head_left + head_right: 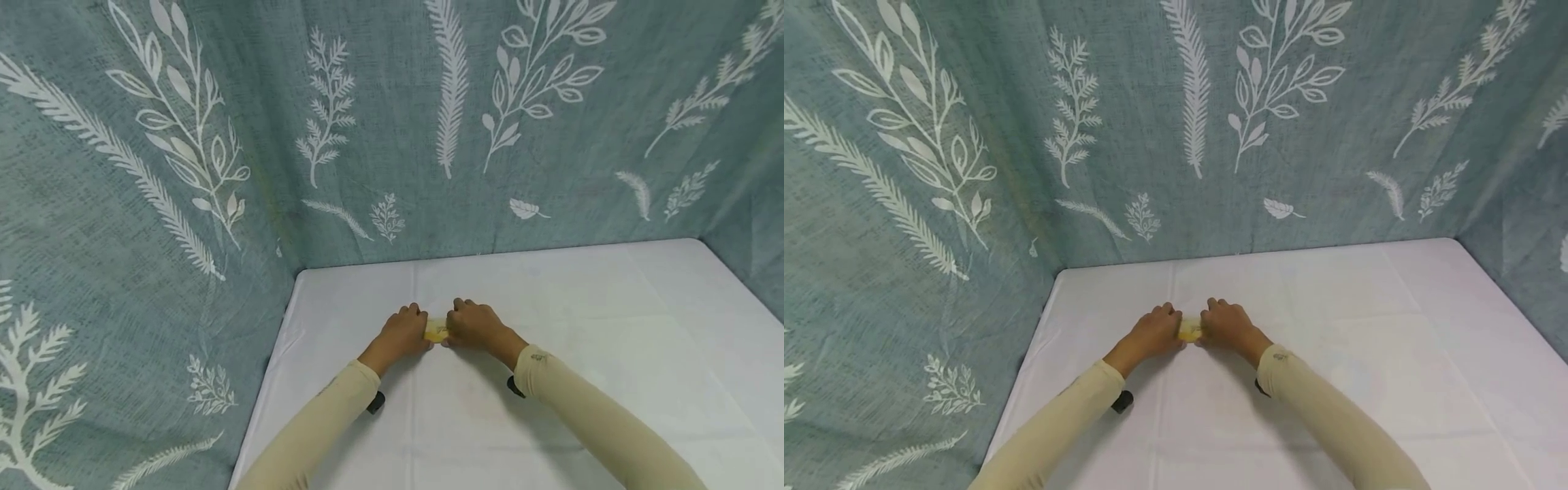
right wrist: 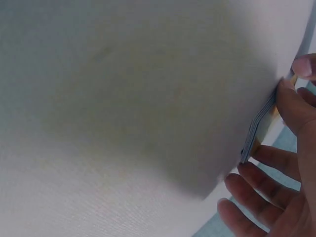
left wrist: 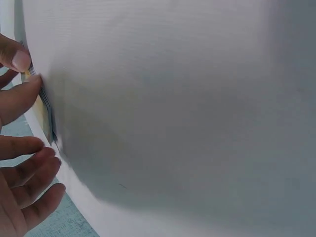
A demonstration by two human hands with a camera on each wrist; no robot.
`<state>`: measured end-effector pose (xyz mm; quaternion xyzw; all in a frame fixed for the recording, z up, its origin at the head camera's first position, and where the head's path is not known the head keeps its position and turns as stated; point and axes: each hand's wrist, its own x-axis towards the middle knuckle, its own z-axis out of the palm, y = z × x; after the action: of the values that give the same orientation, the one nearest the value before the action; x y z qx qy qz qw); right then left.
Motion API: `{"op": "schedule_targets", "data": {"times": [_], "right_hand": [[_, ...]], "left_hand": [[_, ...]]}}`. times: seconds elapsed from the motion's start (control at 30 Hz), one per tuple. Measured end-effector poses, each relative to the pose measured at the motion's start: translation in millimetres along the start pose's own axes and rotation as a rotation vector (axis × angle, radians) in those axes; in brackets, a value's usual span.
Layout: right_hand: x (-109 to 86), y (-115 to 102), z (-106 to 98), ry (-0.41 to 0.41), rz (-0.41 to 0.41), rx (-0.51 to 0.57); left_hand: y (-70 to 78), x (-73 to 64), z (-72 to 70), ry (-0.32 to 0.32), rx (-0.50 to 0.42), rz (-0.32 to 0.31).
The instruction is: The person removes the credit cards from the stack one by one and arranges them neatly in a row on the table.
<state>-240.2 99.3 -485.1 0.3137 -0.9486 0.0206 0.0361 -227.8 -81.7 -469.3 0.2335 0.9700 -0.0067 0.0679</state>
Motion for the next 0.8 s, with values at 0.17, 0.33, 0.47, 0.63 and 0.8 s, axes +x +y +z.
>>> {"op": "schedule_targets", "data": {"times": [0.17, 0.33, 0.47, 0.63, 0.8], "right_hand": [[-1.4, -2.5, 3.2, 0.011, -0.004, 0.009], [-0.6, -2.2, 3.2, 0.010, 0.003, -0.001], [1.1, -2.0, 2.3, 0.012, -0.003, 0.020], [0.0, -1.7, 2.0, -0.006, 0.005, 0.026], [-1.4, -1.1, 1.7, -0.019, 0.013, 0.042]], "left_hand": [[2.0, 2.8, 2.0, -0.033, -0.003, -0.006], [1.6, 4.2, 2.4, -0.019, 0.019, 0.008], [0.4, 3.7, 2.2, -0.008, 0.035, 0.011], [-0.3, 2.1, 4.1, 0.010, 0.024, 0.037], [1.2, 0.4, 4.8, 0.031, 0.038, 0.052]]}}
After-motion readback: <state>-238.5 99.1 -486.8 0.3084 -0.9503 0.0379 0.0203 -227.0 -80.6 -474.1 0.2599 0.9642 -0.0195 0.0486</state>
